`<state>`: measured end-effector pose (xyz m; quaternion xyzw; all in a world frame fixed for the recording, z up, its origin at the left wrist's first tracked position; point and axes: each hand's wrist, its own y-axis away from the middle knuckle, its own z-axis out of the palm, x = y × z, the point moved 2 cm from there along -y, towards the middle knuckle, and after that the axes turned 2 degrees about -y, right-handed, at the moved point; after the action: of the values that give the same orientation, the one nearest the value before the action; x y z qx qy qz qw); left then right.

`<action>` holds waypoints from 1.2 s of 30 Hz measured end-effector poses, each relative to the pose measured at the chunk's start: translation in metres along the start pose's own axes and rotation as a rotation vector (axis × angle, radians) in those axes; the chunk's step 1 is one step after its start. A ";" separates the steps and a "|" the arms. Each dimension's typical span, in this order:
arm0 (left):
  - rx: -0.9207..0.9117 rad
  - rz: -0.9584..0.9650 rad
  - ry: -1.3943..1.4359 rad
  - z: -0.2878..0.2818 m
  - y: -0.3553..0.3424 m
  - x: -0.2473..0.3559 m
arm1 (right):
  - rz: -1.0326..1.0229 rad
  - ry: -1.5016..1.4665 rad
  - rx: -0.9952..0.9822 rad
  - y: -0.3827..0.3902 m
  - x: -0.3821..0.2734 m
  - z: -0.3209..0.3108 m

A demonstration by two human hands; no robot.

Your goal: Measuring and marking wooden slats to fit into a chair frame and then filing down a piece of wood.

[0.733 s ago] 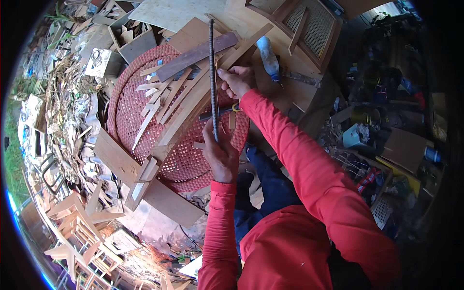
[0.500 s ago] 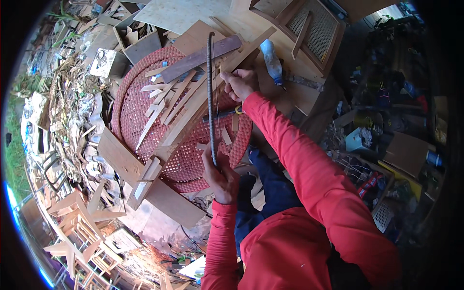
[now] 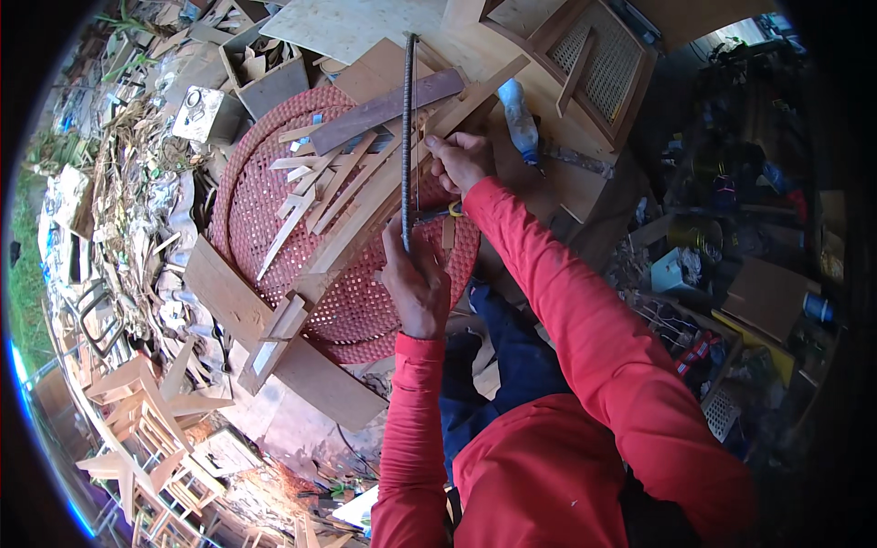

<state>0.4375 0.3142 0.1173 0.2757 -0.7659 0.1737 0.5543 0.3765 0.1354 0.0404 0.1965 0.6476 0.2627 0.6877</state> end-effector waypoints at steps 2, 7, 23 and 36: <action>0.003 0.007 0.002 0.002 -0.001 -0.005 | -0.008 -0.005 -0.008 0.000 0.000 0.000; 0.008 0.031 -0.014 0.008 -0.002 -0.018 | 0.011 0.009 0.018 0.000 0.000 0.001; 0.000 0.020 -0.004 0.010 0.026 -0.049 | -0.029 0.018 0.088 -0.005 0.005 0.003; -0.021 0.020 -0.049 0.002 0.044 -0.032 | -0.003 0.121 0.130 -0.016 0.012 0.004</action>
<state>0.4163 0.3553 0.0882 0.2661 -0.7838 0.1642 0.5365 0.3824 0.1307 0.0215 0.2236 0.7041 0.2306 0.6333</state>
